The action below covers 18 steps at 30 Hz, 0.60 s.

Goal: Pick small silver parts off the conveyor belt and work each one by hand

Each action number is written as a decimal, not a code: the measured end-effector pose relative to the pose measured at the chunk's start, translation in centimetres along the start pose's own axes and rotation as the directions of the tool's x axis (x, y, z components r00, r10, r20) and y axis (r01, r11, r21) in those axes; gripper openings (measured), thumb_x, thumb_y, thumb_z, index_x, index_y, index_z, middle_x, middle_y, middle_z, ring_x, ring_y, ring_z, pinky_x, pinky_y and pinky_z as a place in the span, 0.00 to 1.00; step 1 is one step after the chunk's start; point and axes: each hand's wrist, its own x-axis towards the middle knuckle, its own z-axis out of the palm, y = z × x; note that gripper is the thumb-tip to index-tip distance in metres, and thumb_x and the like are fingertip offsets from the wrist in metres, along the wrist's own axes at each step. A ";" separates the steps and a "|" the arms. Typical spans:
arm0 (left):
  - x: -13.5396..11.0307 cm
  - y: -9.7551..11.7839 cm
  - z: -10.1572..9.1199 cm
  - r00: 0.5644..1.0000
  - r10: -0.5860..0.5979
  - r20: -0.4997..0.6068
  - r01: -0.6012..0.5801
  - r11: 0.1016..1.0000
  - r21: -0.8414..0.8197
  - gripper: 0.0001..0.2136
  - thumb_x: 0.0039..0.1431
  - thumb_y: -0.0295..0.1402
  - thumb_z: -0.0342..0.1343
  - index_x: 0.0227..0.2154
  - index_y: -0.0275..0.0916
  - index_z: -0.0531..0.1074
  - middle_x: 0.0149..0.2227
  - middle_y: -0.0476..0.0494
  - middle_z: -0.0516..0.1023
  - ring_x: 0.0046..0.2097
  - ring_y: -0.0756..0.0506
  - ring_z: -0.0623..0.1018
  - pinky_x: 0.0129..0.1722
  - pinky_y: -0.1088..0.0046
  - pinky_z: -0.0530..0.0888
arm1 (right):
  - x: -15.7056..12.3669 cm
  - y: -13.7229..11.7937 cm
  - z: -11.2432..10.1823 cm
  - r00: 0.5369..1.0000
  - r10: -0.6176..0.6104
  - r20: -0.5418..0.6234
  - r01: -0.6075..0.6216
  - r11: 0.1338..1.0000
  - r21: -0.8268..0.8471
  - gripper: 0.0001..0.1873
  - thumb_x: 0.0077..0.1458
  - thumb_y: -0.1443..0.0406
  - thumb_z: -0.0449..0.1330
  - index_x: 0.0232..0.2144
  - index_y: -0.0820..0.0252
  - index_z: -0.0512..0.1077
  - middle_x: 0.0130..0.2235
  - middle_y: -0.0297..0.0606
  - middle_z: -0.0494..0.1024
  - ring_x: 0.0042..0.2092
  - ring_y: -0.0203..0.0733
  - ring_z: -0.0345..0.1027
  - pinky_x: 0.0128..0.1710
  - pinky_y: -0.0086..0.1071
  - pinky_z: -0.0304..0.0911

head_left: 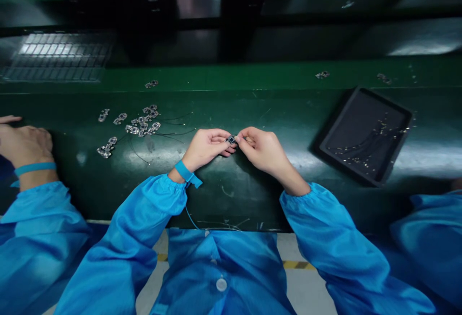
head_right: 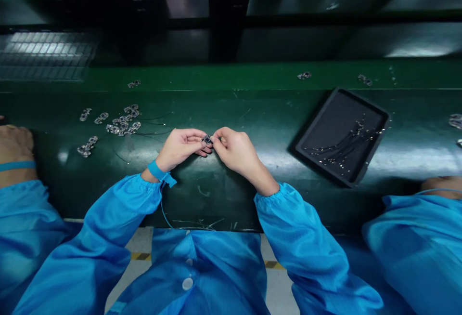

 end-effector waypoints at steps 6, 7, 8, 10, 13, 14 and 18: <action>0.1 -0.3 -0.1 1.000 0.002 0.013 -0.002 1.000 0.001 0.14 0.56 0.33 0.68 0.42 0.30 0.78 0.38 0.35 0.84 0.39 0.43 0.85 0.40 0.68 0.83 | -0.1 0.1 0.0 1.000 -0.005 0.018 0.005 1.000 -0.004 0.09 0.63 0.60 0.56 0.35 0.58 0.73 0.19 0.28 0.67 0.22 0.35 0.57 0.28 0.32 0.51; 0.2 -0.4 -0.1 1.000 0.001 0.020 -0.001 1.000 -0.001 0.13 0.56 0.32 0.68 0.42 0.30 0.78 0.38 0.36 0.84 0.39 0.43 0.85 0.41 0.68 0.83 | -0.1 0.2 0.0 1.000 -0.004 0.025 0.004 1.000 -0.001 0.09 0.63 0.60 0.56 0.35 0.58 0.73 0.20 0.28 0.67 0.22 0.35 0.57 0.28 0.32 0.50; 0.3 -0.4 -0.1 1.000 0.004 0.021 -0.004 1.000 -0.008 0.13 0.56 0.32 0.67 0.42 0.30 0.77 0.38 0.36 0.84 0.39 0.43 0.85 0.41 0.68 0.83 | 0.0 0.3 0.0 0.999 0.000 0.032 0.000 1.000 0.005 0.09 0.63 0.60 0.56 0.35 0.58 0.73 0.20 0.28 0.67 0.23 0.35 0.58 0.27 0.32 0.50; 0.4 -0.5 -0.2 1.000 0.017 0.002 -0.017 0.999 -0.034 0.16 0.55 0.29 0.66 0.46 0.31 0.75 0.40 0.36 0.84 0.40 0.43 0.85 0.42 0.67 0.83 | 0.5 0.7 -0.1 0.999 0.017 0.029 -0.018 0.999 0.042 0.10 0.63 0.59 0.56 0.35 0.58 0.73 0.21 0.29 0.68 0.24 0.35 0.59 0.27 0.32 0.51; 0.7 -0.5 -0.2 0.998 0.034 -0.061 -0.039 0.996 -0.086 0.23 0.53 0.23 0.63 0.53 0.33 0.68 0.46 0.34 0.82 0.41 0.42 0.86 0.44 0.64 0.83 | 3.0 1.4 -0.7 0.997 0.063 -0.048 -0.059 0.995 0.082 0.10 0.61 0.58 0.57 0.33 0.59 0.73 0.25 0.31 0.72 0.26 0.36 0.61 0.28 0.31 0.54; 0.7 -0.4 -0.2 0.996 0.034 -0.077 -0.041 0.995 -0.095 0.24 0.53 0.23 0.62 0.54 0.33 0.66 0.47 0.34 0.81 0.41 0.42 0.86 0.44 0.64 0.83 | 4.4 1.6 -1.0 0.994 0.079 -0.082 -0.074 0.995 0.063 0.11 0.61 0.59 0.57 0.33 0.59 0.73 0.26 0.32 0.73 0.27 0.37 0.63 0.29 0.31 0.55; 0.8 -0.4 -0.3 0.996 0.038 -0.083 -0.045 0.995 -0.089 0.21 0.53 0.23 0.60 0.51 0.33 0.66 0.45 0.35 0.81 0.39 0.43 0.86 0.42 0.65 0.83 | 12.0 1.8 -2.2 0.978 0.161 -0.129 -0.181 0.971 -0.154 0.11 0.61 0.60 0.57 0.32 0.60 0.76 0.30 0.36 0.77 0.32 0.40 0.67 0.34 0.33 0.59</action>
